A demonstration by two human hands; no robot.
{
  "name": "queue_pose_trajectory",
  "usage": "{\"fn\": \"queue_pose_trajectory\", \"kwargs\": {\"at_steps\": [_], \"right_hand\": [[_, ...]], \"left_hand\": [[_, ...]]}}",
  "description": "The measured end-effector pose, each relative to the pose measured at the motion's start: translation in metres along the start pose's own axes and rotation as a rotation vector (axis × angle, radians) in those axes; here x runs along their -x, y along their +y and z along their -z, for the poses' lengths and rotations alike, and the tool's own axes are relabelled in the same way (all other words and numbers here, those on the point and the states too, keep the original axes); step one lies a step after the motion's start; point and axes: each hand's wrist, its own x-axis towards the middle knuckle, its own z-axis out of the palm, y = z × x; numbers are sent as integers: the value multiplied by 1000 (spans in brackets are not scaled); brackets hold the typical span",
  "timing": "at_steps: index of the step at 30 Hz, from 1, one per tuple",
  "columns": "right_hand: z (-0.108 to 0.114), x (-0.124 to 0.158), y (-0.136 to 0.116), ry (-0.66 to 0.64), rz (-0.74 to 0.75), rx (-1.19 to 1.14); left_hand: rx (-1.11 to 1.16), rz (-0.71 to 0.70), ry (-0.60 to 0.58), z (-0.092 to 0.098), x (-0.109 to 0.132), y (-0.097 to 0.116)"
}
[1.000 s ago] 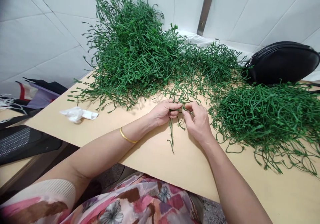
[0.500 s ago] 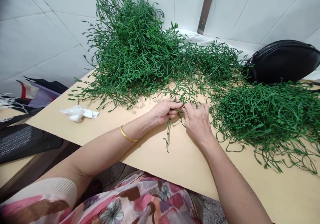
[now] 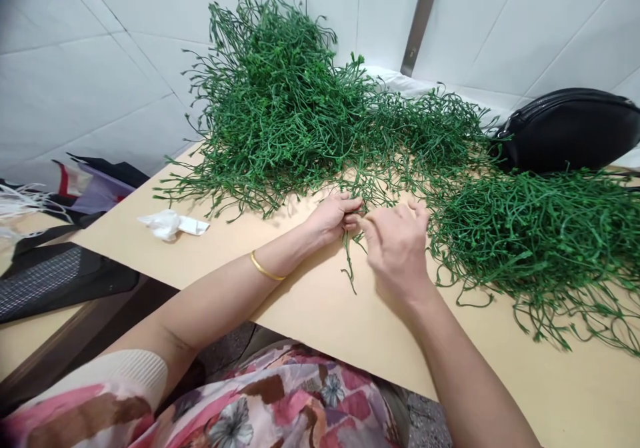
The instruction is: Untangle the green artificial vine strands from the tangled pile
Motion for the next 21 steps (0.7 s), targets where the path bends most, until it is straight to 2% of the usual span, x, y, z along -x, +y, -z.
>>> {"fn": "queue_pose_trajectory", "kwargs": {"at_steps": [3, 5, 11, 14, 21], "right_hand": [[-3, 1, 19, -28, -260, -139], [-6, 2, 27, -59, -326, -181], [-16, 4, 26, -86, -339, -240], [-21, 4, 25, -109, -328, -265], [-29, 3, 26, -69, -346, -308]], "left_hand": [[-5, -53, -31, 4, 0, -4], [-17, -49, -47, 5, 0, -5], [-101, -34, -134, 6, 2, -2], [-120, -49, -125, 6, 4, -3], [-262, -29, -157, 4, 7, -2]]}}
